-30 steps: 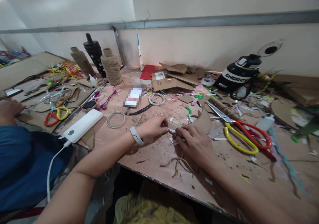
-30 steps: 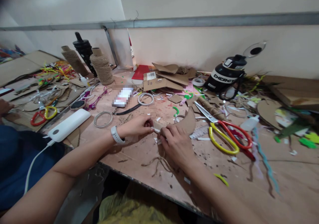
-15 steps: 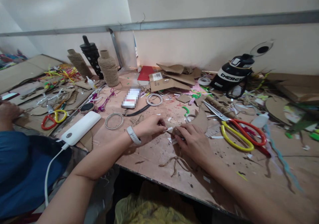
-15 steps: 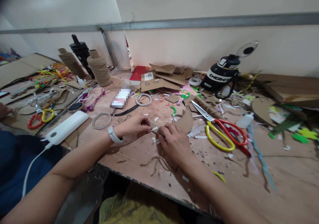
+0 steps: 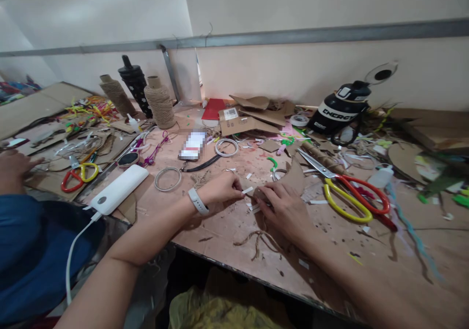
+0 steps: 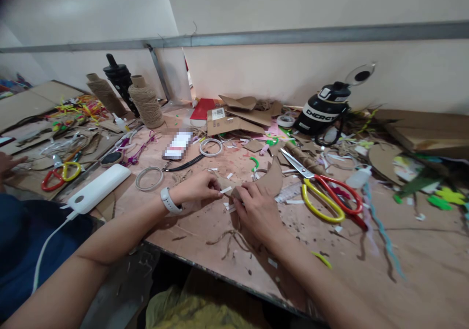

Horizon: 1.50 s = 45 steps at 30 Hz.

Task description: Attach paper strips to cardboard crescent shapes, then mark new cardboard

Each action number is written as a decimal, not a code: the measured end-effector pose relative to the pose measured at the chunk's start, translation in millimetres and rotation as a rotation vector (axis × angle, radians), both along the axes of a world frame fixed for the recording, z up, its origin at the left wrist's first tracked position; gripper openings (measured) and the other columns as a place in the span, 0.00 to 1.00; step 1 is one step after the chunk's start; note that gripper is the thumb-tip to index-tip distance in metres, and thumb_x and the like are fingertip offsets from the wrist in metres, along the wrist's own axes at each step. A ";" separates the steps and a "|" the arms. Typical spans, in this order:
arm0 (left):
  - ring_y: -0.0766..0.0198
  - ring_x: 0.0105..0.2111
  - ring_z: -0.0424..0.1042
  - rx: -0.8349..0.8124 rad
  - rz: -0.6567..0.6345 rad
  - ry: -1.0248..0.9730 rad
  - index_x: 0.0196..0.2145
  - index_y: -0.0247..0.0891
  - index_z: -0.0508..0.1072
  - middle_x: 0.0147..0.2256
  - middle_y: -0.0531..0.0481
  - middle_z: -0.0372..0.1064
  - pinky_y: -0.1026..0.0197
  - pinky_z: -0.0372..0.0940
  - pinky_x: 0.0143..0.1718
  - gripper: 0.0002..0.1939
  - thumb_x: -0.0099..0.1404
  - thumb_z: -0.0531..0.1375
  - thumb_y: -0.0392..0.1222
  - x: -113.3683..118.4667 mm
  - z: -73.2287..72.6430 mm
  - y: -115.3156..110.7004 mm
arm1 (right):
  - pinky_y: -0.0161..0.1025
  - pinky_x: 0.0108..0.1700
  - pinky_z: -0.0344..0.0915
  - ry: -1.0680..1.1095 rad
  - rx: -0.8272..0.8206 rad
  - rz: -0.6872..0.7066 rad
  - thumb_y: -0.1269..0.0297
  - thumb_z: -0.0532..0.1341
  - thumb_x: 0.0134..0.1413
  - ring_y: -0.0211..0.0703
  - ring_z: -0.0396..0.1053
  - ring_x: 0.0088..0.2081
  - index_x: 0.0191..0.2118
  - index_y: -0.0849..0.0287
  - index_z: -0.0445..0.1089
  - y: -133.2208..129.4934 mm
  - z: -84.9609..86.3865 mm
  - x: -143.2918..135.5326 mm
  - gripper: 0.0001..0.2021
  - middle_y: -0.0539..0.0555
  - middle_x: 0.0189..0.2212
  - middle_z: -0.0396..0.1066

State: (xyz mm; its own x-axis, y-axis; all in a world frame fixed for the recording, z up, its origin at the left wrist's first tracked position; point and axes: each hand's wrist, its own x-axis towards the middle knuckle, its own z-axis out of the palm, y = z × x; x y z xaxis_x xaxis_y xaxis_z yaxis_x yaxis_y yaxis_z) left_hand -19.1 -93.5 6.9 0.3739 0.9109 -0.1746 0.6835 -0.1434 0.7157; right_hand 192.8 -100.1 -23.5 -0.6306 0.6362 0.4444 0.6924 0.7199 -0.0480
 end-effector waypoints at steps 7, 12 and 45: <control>0.67 0.24 0.66 -0.054 0.014 -0.153 0.25 0.31 0.74 0.23 0.49 0.71 0.66 0.58 0.25 0.09 0.56 0.61 0.41 2.1 6.7 -0.4 | 0.44 0.41 0.64 0.012 -0.032 -0.009 0.66 0.57 0.60 0.51 0.67 0.40 0.40 0.62 0.72 0.7 0.0 0.6 0.08 0.61 0.39 0.72; 0.69 0.21 0.65 -0.090 0.064 -0.207 0.24 0.31 0.73 0.21 0.50 0.69 0.67 0.57 0.22 0.11 0.56 0.62 0.42 5.0 1.0 0.5 | 0.45 0.41 0.65 0.062 -0.073 0.001 0.65 0.55 0.61 0.51 0.68 0.40 0.42 0.60 0.71 1.3 0.8 1.0 0.09 0.60 0.38 0.72; 0.74 0.13 0.60 -0.424 0.208 -0.424 0.26 0.33 0.67 0.16 0.57 0.60 0.69 0.56 0.15 0.12 0.63 0.58 0.44 7.1 -13.7 4.3 | 0.43 0.41 0.65 0.160 -0.171 -0.086 0.61 0.55 0.61 0.49 0.71 0.39 0.39 0.60 0.73 28.4 12.2 27.5 0.12 0.59 0.37 0.74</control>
State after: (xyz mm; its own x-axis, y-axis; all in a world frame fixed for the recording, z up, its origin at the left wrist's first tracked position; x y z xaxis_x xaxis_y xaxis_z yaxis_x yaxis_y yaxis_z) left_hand -12.0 -89.3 -6.8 0.3123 0.8562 -0.4116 0.3111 0.3172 0.8959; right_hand 220.3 -71.7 -11.4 -0.5015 0.7591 0.4151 0.7245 0.6307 -0.2780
